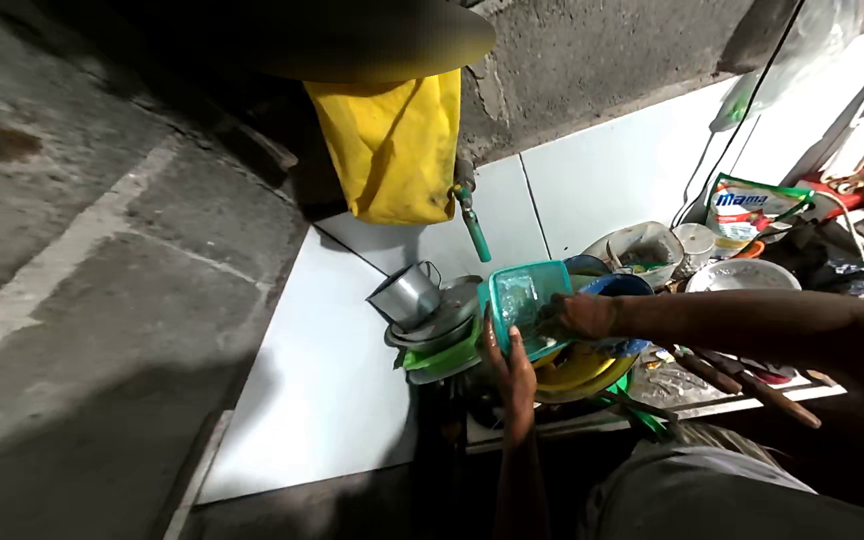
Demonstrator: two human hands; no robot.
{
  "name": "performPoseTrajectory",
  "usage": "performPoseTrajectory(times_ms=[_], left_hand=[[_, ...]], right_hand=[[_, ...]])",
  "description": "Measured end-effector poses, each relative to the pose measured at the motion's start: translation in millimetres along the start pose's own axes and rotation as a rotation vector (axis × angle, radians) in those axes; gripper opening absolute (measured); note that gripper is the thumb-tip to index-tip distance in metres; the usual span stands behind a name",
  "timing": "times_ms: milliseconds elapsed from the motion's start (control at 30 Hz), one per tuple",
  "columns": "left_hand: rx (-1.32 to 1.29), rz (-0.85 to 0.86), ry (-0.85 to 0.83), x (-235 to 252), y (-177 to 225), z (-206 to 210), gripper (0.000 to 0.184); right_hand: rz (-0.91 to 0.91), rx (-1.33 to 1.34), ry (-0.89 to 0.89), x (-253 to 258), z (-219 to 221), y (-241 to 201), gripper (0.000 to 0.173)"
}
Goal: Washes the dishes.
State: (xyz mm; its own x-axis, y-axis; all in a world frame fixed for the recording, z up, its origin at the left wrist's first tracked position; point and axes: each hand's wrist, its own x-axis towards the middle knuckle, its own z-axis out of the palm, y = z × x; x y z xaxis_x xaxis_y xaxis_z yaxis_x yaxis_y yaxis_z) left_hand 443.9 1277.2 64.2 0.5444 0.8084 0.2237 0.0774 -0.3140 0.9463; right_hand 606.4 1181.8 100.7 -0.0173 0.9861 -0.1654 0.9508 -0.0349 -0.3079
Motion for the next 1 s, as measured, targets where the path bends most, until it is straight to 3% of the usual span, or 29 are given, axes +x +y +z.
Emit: performPoseTrajectory(times_ms=[100, 167, 233, 333, 400, 533, 567, 700, 800, 867, 933, 1000], left_hand=[[0.017, -0.034, -0.082, 1, 5, 7, 0.056], [0.045, -0.039, -0.112, 2, 8, 6, 0.061], [0.047, -0.016, -0.096, 10, 14, 3, 0.06], [-0.072, 0.04, -0.087, 24, 8, -3, 0.055], [-0.102, 0.074, -0.128, 23, 4, -6, 0.051], [0.025, -0.061, -0.124, 16, 15, -10, 0.051], [0.009, -0.068, -0.122, 21, 16, -11, 0.052], [-0.104, 0.014, -0.199, 38, 15, -7, 0.045], [-0.09, -0.015, -0.223, 32, 14, -3, 0.04], [-0.081, -0.084, -0.194, 33, 15, -5, 0.044], [-0.106, -0.151, -0.146, 40, 20, -9, 0.043], [-0.124, -0.217, -0.095, 49, 28, -12, 0.038]], right_hand=[[0.026, -0.324, 0.111, 16, 3, 23, 0.024], [-0.016, -0.413, 0.323, 27, 3, 39, 0.02], [0.026, -0.39, 0.377, 31, -5, 31, 0.019], [0.248, -0.104, -0.036, 19, -12, -10, 0.026], [0.201, -0.03, -0.187, 11, -10, -14, 0.029], [0.082, -0.204, 0.145, 18, 3, 13, 0.029], [0.086, -0.203, 0.154, 21, 2, 11, 0.029], [0.22, 0.045, -0.196, 16, -9, -21, 0.032], [0.196, 0.001, -0.247, 8, -8, -29, 0.031], [0.083, -0.182, -0.125, 7, -6, -9, 0.029], [-0.119, -0.313, 0.121, 11, -2, 8, 0.025], [-0.218, -0.382, 0.271, 8, -10, 2, 0.025]])
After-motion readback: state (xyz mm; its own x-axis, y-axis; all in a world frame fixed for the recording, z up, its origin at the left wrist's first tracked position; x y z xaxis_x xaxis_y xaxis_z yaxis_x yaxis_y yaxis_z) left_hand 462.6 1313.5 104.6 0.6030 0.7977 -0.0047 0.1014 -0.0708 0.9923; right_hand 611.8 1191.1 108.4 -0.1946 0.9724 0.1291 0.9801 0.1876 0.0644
